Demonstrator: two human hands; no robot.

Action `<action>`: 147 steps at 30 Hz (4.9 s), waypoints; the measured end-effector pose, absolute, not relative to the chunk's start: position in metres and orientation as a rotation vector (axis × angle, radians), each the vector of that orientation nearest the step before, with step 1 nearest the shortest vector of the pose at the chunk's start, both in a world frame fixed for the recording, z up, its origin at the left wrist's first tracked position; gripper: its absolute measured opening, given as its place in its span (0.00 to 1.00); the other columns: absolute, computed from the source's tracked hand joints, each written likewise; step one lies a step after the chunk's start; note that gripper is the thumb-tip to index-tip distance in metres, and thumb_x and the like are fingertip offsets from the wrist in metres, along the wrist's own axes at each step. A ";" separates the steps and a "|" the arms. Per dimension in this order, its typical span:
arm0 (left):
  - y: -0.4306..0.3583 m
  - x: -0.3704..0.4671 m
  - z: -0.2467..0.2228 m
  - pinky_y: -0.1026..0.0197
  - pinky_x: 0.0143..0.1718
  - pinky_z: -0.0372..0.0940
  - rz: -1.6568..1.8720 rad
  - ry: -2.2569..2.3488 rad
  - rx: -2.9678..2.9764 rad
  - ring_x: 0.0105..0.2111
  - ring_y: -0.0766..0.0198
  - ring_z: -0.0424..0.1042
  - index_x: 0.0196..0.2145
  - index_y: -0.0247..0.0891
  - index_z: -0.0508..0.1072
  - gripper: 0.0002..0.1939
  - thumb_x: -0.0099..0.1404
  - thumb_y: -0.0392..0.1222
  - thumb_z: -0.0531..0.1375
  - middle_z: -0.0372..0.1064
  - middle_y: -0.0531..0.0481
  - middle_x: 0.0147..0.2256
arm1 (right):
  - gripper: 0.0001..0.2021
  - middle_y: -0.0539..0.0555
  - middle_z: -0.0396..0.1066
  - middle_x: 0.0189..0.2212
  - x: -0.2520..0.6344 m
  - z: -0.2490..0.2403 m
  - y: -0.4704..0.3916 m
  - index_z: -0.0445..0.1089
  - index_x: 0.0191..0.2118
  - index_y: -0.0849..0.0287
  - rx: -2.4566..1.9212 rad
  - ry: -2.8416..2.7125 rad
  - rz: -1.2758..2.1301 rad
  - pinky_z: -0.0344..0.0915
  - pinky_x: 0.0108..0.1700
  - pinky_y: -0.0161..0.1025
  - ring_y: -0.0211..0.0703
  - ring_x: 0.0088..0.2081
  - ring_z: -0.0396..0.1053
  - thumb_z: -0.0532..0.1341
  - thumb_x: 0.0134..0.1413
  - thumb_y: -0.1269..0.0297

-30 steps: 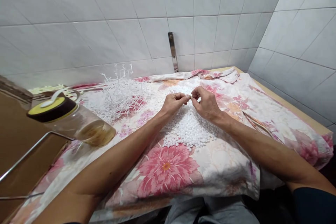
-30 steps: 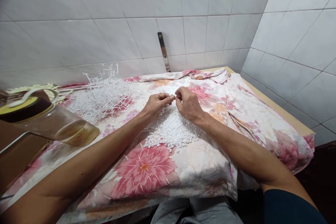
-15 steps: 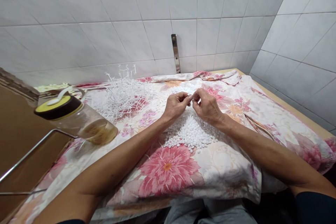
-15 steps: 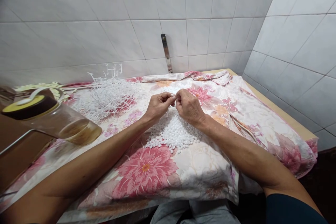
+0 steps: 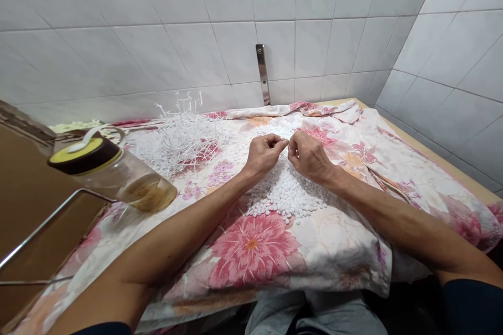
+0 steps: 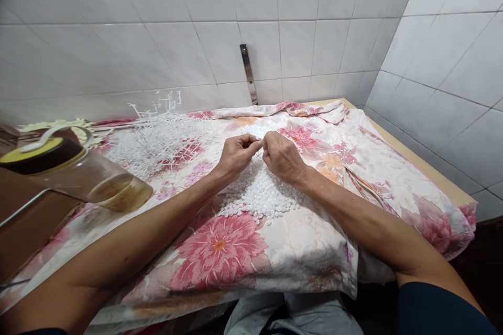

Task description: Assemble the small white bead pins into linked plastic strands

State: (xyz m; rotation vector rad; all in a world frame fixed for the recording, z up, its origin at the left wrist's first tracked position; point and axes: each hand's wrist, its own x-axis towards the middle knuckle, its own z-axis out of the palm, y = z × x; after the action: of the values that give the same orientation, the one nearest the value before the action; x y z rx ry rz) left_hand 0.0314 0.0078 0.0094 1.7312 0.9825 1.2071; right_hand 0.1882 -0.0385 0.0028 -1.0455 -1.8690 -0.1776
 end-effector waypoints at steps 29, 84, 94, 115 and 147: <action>0.015 0.018 0.010 0.60 0.38 0.64 1.070 1.024 2.192 0.34 0.61 0.74 0.38 0.40 0.86 0.09 0.66 0.42 0.65 0.81 0.47 0.36 | 0.04 0.58 0.78 0.37 0.208 0.017 -0.042 0.74 0.40 0.58 -1.148 -1.843 -0.026 0.73 0.33 0.42 0.47 0.34 0.75 0.62 0.61 0.66; 0.025 0.014 0.023 0.69 0.17 0.57 1.135 0.924 1.461 0.20 0.73 0.70 0.34 0.30 0.79 0.12 0.66 0.45 0.67 0.79 0.44 0.34 | 0.07 0.54 0.77 0.31 0.198 0.025 -0.055 0.71 0.37 0.57 -1.312 -1.784 0.269 0.69 0.34 0.40 0.45 0.32 0.74 0.63 0.62 0.59; 0.002 0.024 0.034 0.68 0.19 0.59 1.150 0.873 1.622 0.20 0.73 0.69 0.35 0.32 0.80 0.17 0.66 0.51 0.65 0.79 0.45 0.34 | 0.08 0.53 0.78 0.31 0.199 0.019 -0.049 0.76 0.37 0.56 -1.319 -1.742 0.471 0.74 0.34 0.41 0.44 0.31 0.75 0.64 0.61 0.58; 0.013 0.010 0.034 0.63 0.35 0.65 0.945 1.008 2.159 0.32 0.64 0.75 0.36 0.36 0.85 0.10 0.64 0.41 0.64 0.81 0.47 0.34 | 0.16 0.53 0.74 0.27 0.209 0.019 -0.039 0.73 0.36 0.59 -1.305 -1.462 0.631 0.74 0.24 0.37 0.41 0.26 0.73 0.67 0.56 0.49; 0.021 0.005 0.038 0.67 0.24 0.60 0.643 0.729 1.652 0.24 0.70 0.69 0.47 0.30 0.78 0.21 0.56 0.37 0.69 0.74 0.51 0.27 | 0.20 0.51 0.75 0.29 0.213 0.027 -0.038 0.76 0.38 0.61 -1.074 -1.239 0.726 0.77 0.30 0.39 0.38 0.27 0.72 0.74 0.49 0.49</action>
State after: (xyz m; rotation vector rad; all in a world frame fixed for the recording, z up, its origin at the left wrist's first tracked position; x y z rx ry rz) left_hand 0.0047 0.0210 0.0383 1.6523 0.7288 0.6429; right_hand 0.2134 -0.0378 0.0273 -1.0737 -1.2392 0.7262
